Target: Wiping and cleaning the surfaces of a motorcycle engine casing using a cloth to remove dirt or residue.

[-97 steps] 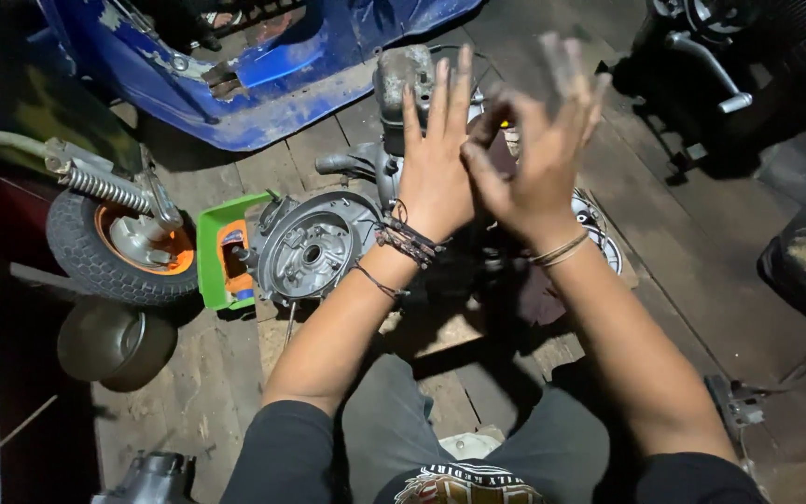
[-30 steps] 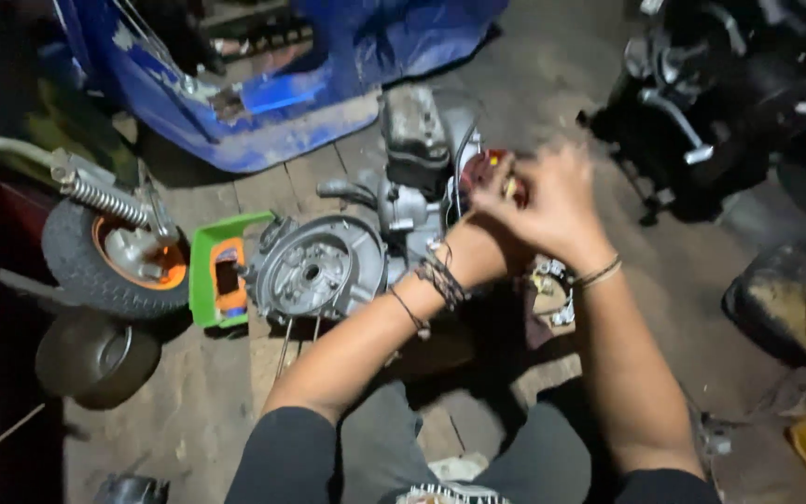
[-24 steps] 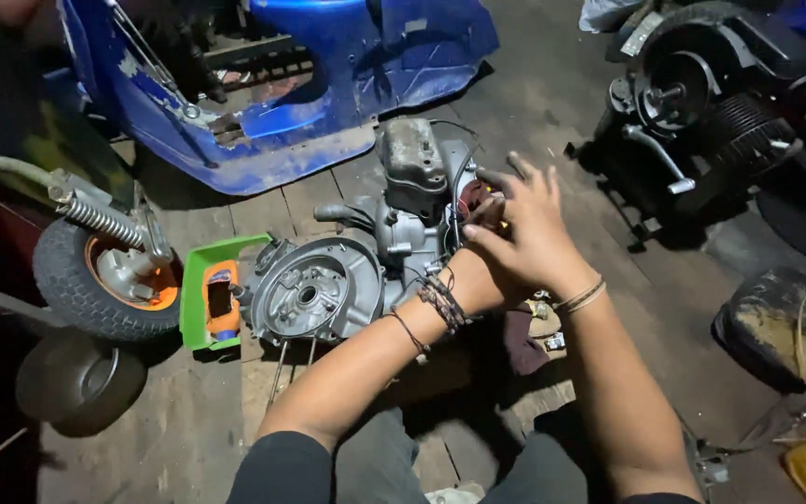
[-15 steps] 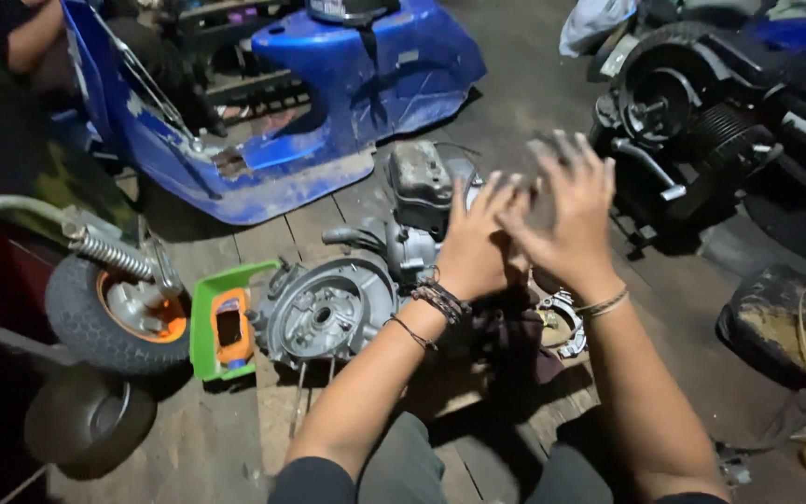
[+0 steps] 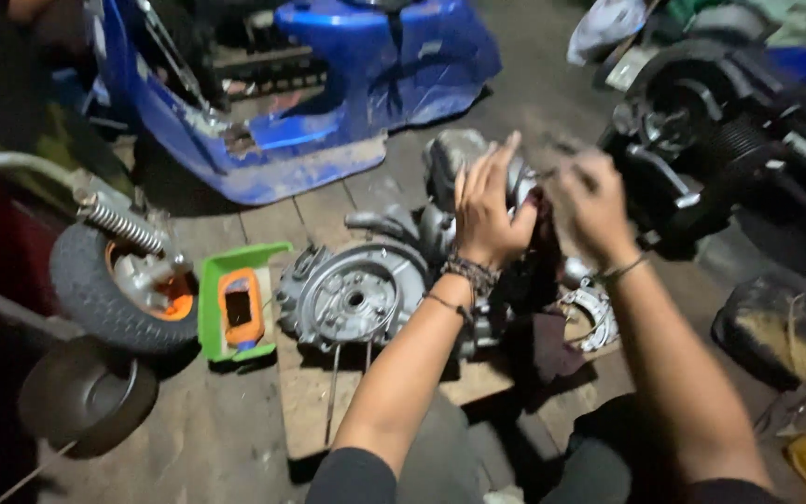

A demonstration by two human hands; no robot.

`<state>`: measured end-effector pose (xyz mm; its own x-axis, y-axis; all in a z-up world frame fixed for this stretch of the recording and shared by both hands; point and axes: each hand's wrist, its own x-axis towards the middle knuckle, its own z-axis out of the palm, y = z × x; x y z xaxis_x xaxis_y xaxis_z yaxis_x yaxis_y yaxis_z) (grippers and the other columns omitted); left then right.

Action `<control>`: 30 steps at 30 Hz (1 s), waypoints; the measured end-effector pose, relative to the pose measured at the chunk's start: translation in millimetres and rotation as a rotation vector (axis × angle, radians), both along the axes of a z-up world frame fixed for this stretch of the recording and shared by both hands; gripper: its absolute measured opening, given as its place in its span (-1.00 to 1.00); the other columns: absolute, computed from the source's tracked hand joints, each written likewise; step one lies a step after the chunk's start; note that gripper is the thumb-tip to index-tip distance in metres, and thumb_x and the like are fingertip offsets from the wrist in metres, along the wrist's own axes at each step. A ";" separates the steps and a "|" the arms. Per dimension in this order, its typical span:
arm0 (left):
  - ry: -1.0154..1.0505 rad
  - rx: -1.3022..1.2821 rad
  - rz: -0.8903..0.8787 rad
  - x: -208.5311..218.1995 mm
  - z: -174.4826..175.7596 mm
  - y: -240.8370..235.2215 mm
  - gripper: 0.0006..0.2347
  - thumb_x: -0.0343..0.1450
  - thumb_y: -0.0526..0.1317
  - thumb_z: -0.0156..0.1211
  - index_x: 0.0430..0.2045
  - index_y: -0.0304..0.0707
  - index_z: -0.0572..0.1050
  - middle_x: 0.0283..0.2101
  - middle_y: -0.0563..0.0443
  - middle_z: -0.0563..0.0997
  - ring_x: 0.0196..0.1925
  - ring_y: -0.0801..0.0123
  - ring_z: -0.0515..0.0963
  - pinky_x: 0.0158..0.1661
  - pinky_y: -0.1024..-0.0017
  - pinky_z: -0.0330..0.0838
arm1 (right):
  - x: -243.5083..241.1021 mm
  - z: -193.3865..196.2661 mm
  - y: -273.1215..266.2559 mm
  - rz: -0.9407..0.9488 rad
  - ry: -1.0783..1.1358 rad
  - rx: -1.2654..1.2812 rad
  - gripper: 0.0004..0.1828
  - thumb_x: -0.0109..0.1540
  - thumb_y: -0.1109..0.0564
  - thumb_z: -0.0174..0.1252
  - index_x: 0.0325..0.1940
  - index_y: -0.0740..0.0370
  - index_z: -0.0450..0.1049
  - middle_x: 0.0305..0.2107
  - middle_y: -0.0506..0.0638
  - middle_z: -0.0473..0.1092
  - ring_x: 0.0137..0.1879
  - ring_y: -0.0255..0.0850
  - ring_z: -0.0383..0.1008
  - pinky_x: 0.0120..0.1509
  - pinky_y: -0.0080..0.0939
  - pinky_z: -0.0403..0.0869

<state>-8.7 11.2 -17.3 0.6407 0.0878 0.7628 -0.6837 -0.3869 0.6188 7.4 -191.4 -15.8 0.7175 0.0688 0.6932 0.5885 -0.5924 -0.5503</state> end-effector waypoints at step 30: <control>0.191 -0.103 0.305 50.1 -15.2 14.4 -0.79 0.40 -0.26 0.19 -0.08 -0.07 0.51 -0.14 0.07 0.54 -0.06 0.07 0.56 0.03 0.14 0.36 | 92.9 14.2 -85.8 0.238 0.794 -0.054 -0.66 0.32 -0.01 0.28 -0.17 0.39 0.58 -0.31 0.21 0.53 -0.06 -0.12 0.44 0.14 0.02 0.40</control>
<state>41.4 25.6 -32.4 0.7027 0.3671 0.6095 -0.4151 -0.4842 0.7702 100.3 -277.2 -1.6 0.9539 0.2995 -0.0219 0.1501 -0.5386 -0.8291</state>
